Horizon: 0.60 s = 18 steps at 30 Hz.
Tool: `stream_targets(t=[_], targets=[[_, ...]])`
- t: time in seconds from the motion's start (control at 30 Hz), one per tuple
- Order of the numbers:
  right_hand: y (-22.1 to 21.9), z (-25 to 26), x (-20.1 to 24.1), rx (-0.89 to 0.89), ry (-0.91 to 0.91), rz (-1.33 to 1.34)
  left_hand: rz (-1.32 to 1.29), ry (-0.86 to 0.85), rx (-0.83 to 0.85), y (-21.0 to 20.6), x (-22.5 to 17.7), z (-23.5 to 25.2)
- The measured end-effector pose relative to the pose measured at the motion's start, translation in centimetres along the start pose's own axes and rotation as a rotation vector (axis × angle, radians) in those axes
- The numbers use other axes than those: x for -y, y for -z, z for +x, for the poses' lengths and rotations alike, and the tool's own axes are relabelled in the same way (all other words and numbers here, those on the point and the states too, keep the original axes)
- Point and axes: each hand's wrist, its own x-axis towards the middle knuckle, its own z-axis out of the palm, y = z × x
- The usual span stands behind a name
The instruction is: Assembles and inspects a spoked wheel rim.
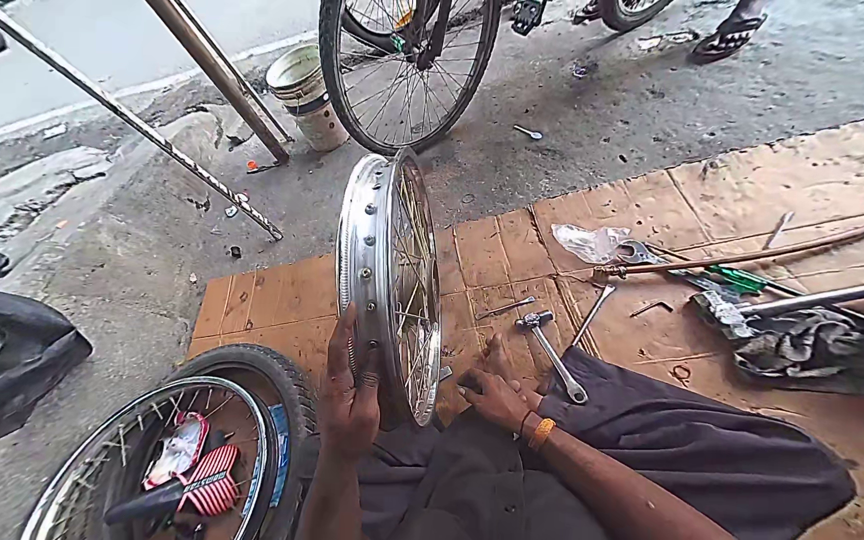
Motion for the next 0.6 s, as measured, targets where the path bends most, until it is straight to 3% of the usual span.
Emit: stream_targets(t=[0.2,0.6], targets=[[-0.3,0.5,0.2,0.016,-0.023,-0.001,-0.055,-0.078,-0.048,-1.4,0.3,-0.9],[-0.2,1.0,0.0,0.008,-0.047,0.015,-0.165,0.026,-0.132,-2.2,-0.1,-1.0]])
